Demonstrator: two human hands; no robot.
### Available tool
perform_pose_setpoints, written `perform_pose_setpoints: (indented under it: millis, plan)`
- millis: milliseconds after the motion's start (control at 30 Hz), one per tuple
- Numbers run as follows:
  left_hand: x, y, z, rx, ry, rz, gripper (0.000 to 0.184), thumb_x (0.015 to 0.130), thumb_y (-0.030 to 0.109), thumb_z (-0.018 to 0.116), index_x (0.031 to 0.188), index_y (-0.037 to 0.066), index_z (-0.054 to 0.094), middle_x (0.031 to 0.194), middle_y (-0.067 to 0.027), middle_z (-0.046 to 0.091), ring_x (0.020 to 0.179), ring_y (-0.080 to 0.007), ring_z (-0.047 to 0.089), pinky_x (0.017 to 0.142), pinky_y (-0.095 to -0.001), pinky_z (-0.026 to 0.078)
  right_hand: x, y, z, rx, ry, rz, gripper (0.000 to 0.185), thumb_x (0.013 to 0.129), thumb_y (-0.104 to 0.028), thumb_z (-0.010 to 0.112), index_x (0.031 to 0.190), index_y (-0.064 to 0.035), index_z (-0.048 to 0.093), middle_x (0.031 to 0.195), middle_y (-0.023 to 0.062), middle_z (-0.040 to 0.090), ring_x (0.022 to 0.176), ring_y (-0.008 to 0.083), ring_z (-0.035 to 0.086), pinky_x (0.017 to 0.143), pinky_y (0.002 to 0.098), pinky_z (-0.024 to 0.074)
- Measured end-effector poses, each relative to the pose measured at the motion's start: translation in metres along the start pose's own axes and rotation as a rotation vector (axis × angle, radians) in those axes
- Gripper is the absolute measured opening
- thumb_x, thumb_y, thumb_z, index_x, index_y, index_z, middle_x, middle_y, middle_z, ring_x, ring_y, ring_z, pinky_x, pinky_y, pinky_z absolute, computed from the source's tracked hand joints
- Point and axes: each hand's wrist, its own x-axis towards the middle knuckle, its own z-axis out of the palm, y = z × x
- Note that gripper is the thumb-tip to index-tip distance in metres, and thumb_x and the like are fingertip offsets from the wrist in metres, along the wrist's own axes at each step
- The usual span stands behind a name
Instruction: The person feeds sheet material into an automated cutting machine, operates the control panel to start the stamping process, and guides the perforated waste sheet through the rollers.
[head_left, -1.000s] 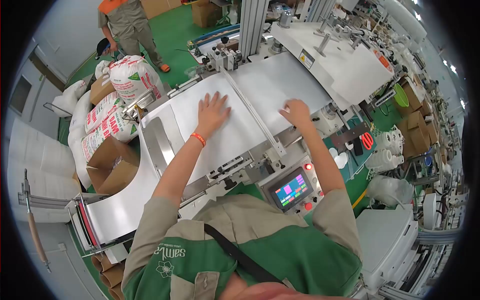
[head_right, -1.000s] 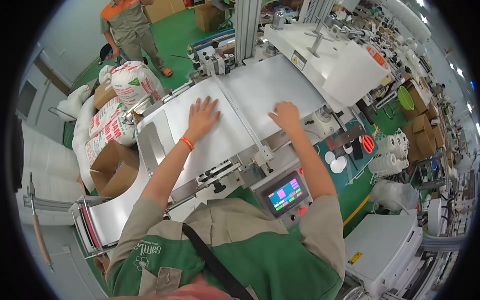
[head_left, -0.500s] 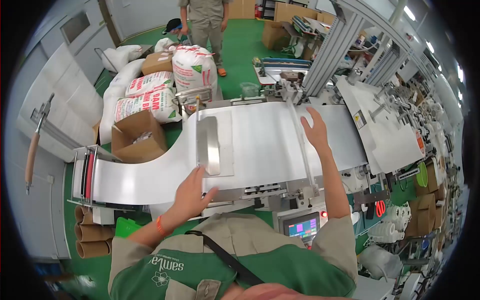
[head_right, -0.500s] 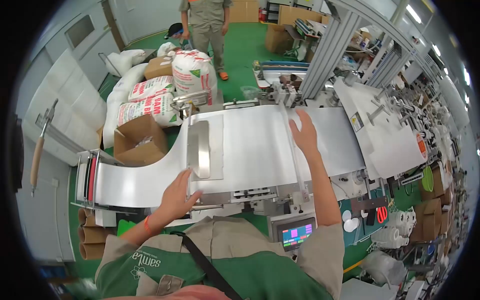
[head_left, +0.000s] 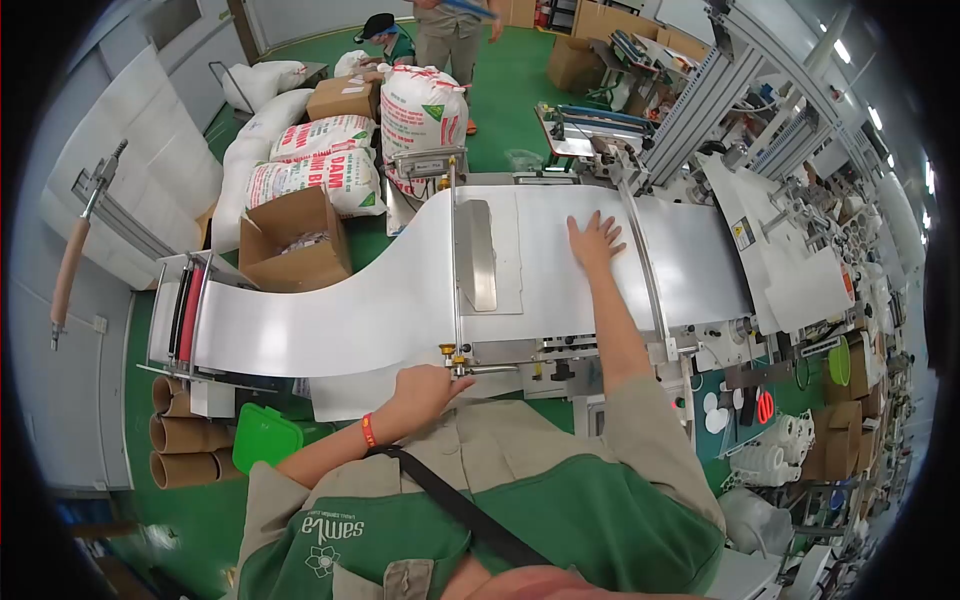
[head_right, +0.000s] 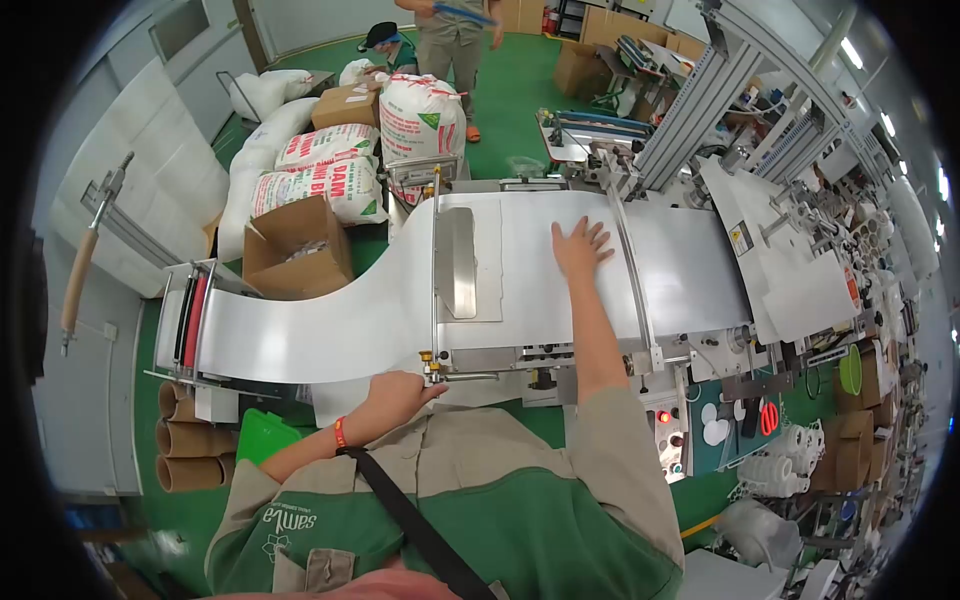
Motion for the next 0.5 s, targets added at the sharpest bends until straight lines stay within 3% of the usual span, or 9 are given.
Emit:
perform_pose_setpoints:
  millis: [167, 400, 500]
  plan:
    - [-0.001, -0.011, 0.004, -0.258, -0.199, -0.164, 0.06, 0.094, 0.057, 0.042, 0.067, 0.01, 0.067, 0.066, -0.0063, 0.065, 0.068, -0.0296, 0.063, 0.062, -0.0417, 0.047, -0.01, -0.01, 0.013, -0.114, 0.096, -0.026, 0.086, 0.086, -0.068, 0.04, 0.15, -0.0127, 0.024, 0.154, 0.0285, 0.013, 0.141, 0.0488, 0.008, 0.105, 0.0709, 0.0033]
    - [-0.001, -0.012, 0.001, -0.352, -0.21, -0.161, 0.06, 0.093, 0.058, 0.043, 0.065, 0.011, 0.067, 0.064, -0.0079, 0.064, 0.067, -0.03, 0.063, 0.062, -0.0405, 0.047, -0.013, -0.013, 0.013, -0.124, 0.078, -0.062, 0.077, 0.087, -0.068, 0.036, 0.15, -0.0246, 0.024, 0.154, 0.0287, 0.009, 0.14, 0.0519, 0.005, 0.103, 0.0736, 0.0006]
    - [0.001, -0.009, -0.001, -0.189, -0.196, -0.124, 0.06, 0.093, 0.058, 0.043, 0.066, 0.011, 0.068, 0.063, -0.0081, 0.063, 0.065, -0.0302, 0.063, 0.06, -0.0419, 0.047, -0.017, -0.014, 0.01, -0.124, 0.084, -0.094, 0.072, 0.088, -0.068, 0.035, 0.149, -0.0324, 0.025, 0.154, 0.0281, 0.01, 0.14, 0.052, 0.005, 0.103, 0.0741, 0.0008]
